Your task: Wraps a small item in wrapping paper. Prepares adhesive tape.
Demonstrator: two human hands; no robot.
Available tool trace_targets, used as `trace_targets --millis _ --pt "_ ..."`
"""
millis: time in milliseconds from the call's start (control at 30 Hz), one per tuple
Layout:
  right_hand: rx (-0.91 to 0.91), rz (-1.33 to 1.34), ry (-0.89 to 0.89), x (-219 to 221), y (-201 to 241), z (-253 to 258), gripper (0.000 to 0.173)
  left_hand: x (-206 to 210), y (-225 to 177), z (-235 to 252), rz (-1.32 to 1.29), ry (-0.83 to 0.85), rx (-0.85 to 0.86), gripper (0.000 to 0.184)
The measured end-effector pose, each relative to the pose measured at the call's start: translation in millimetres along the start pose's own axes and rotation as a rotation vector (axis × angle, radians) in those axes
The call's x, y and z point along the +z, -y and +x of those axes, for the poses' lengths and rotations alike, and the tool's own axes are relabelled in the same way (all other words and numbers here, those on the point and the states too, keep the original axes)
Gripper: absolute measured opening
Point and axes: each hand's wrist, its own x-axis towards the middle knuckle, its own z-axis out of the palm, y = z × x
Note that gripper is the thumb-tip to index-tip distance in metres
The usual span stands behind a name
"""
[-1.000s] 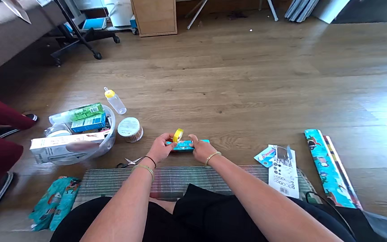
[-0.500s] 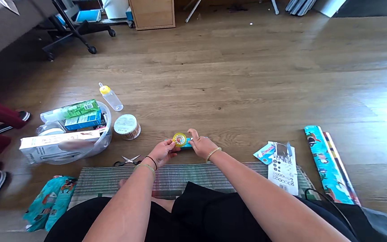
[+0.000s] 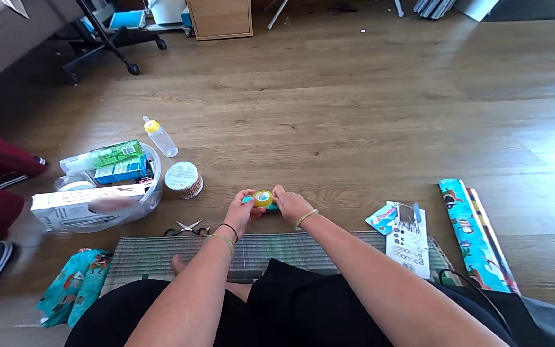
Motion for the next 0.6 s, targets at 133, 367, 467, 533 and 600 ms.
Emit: trace_targets --millis 133,367,467,533,600 --pt "0.022 0.043 0.004 -3 0 1 0.026 -4 -4 0 0.559 0.140 0.163 0.034" --pt "0.043 0.018 0.019 -5 3 1 0.026 -11 -9 5 1.256 0.132 0.505 0.031" --pt "0.047 0.017 0.022 -3 2 3 0.027 -8 -13 2 1.342 0.075 0.497 0.041" --pt "0.050 0.007 0.036 -4 3 3 0.027 -9 -13 3 1.370 0.057 0.469 0.047" --pt "0.053 0.012 0.042 -3 3 3 0.027 -10 -15 3 1.393 0.062 0.423 0.049"
